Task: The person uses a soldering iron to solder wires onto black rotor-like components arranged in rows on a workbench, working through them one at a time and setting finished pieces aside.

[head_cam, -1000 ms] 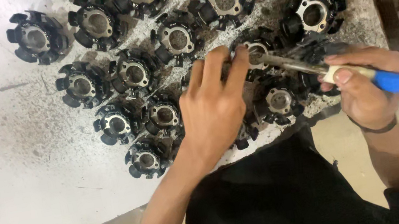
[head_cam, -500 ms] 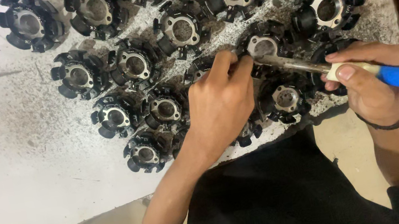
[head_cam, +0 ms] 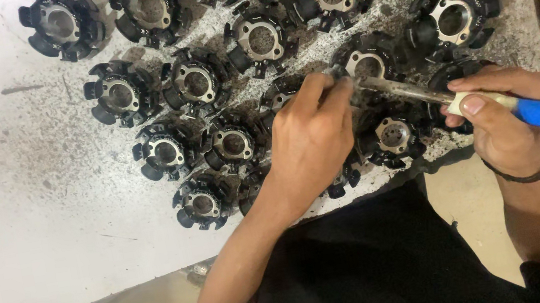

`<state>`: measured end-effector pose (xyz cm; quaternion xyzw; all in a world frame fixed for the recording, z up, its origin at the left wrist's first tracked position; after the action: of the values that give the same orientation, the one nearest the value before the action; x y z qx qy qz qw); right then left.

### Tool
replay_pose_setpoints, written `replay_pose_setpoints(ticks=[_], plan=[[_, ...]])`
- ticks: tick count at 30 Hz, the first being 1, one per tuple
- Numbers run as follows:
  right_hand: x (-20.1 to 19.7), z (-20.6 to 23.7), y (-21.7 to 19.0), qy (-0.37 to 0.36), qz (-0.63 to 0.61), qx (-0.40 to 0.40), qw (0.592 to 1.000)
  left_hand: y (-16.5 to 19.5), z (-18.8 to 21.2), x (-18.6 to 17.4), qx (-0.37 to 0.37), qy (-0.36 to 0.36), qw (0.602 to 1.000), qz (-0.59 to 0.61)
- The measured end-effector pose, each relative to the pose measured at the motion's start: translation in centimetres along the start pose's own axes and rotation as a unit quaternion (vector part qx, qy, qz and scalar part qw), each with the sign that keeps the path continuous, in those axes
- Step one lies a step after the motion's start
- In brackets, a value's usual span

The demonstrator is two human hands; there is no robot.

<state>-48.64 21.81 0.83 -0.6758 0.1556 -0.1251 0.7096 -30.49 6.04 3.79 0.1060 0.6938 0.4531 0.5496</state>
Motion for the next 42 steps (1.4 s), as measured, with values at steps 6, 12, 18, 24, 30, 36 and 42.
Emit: replay_pose_setpoints(ticks=[6, 12, 18, 24, 30, 36, 42], plan=[[-0.3, 0.3, 0.5, 0.01, -0.01, -0.022, 1.0, 0.4, 0.5, 1.1, 0.002, 0.001, 0.995, -0.104], [-0.3, 0.3, 0.4, 0.012, -0.037, -0.058, 0.998, 0.6, 0.5, 1.0, 0.012, 0.011, 0.993, -0.113], [-0.6, 0.5, 1.1, 0.007, -0.044, -0.054, 0.998, 0.5, 0.6, 0.7, 0.02, 0.031, 0.993, -0.116], [-0.5, 0.7, 1.2, -0.024, -0.022, -0.049, 0.998, -0.8, 0.7, 2.5, -0.005, 0.014, 0.993, -0.115], [-4.1, -2.0, -1.5, -0.051, -0.034, -0.185, 0.981, 3.8, -1.4, -3.6, -0.031, -0.049, 0.988, -0.146], [-2.2, -4.4, -0.6, -0.047, 0.001, -0.047, 0.998, 10.8, -0.5, -12.6, 0.143, 0.072, 0.976, -0.148], [0.5, -9.1, -0.9, -0.051, -0.093, -0.085, 0.991, 1.0, -5.8, -7.0, 0.042, 0.129, 0.969, -0.204]])
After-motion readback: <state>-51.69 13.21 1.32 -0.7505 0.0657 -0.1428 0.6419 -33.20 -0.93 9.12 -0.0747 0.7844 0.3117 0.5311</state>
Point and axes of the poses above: each hand's wrist, its own z-axis away from the middle knuckle, its own x-axis out of the palm, y = z × x, the point moved 7 cm from there along -z, towards the middle knuckle, and after that the axes turned 14 degrees about -y, right-handed, at the moved point
